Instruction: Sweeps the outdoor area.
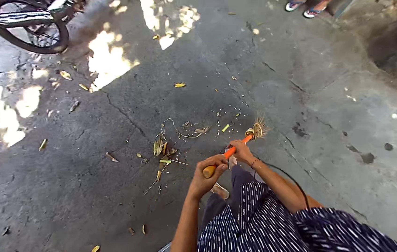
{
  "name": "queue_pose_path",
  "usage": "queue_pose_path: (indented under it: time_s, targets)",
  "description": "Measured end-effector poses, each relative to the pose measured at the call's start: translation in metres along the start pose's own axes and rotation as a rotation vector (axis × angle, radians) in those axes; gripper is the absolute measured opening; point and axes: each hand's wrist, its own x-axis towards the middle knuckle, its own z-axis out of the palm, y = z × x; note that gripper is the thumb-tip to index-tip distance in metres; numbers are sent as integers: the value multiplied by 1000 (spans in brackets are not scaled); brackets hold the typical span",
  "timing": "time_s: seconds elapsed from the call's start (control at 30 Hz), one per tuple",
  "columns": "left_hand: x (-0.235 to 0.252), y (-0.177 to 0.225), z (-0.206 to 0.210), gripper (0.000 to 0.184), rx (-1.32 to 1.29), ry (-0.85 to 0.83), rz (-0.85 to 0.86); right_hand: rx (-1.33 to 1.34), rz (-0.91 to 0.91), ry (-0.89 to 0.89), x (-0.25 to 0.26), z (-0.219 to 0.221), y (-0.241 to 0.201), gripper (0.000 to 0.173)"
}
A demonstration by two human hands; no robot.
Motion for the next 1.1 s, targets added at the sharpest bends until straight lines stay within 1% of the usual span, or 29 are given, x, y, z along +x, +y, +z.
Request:
queue_pose_path:
  time_s: [0.03, 0.07, 0.1, 0.17, 0.23, 0.3, 0.37, 0.43, 0.53, 0.6, 0.67, 0.73, 0.77, 0.83, 0.9, 0.93, 0.97, 1.0, 1.03, 1.1]
  targets:
    - [5, -2, 7, 28, 13, 2, -32, -12, 5, -76, 4, -4, 8, 33]
    - [13, 6, 8, 29, 66, 19, -55, -9, -45, -126, 9, -10, 7, 32]
    - [19, 24, 7, 30, 150, 42, -76, 13, -126, -162, 13, -15, -4, 31]
    - [34, 74, 3, 29, 365, 76, -101, 100, -316, -217, 22, -27, -39, 27]
    - [51, 112, 10, 30, 593, 98, -100, 212, -512, -249, 34, -32, -70, 23]
    - [71, 121, 31, 34, 818, 71, -93, 341, -666, -223, 54, -29, -80, 20]
    - [91, 115, 54, 39, 951, -47, -59, 470, -759, -159, 67, -30, -77, 19]
    - [106, 122, 63, 40, 955, -134, 33, 505, -773, -125, 63, -48, -82, 20]
    - [124, 168, 51, 36, 750, -103, 149, 384, -733, -109, 43, -102, -105, 25]
    - [138, 186, 41, 34, 563, -75, 215, 315, -697, -28, 33, -134, -104, 28]
    - [155, 180, 31, 36, 402, -65, 235, 262, -650, 124, 31, -153, -86, 28]
    - [172, 148, 23, 34, 317, -63, 216, 201, -574, 279, 40, -162, -55, 26]
    - [180, 124, 21, 31, 278, -69, 198, 163, -504, 299, 46, -166, -37, 25]
    - [198, 68, 25, 26, 166, -81, 155, 89, -320, 205, 60, -180, 4, 24]
    - [211, 15, 32, 24, 63, -87, 108, 6, -145, 44, 80, -190, 41, 27]
    - [214, -4, 32, 24, 32, -91, 80, -18, -84, -30, 91, -188, 55, 29]
    - [216, -16, 29, 23, 22, -94, 48, -25, -56, -82, 101, -183, 62, 30]
    - [220, -18, 23, 22, 37, -94, 17, -21, -68, -113, 111, -179, 63, 31]
    - [224, -11, 14, 22, 77, -92, -12, 3, -109, -133, 121, -176, 55, 31]
    - [225, 26, -14, 24, 217, -73, -55, 109, -253, -147, 134, -167, 16, 28]
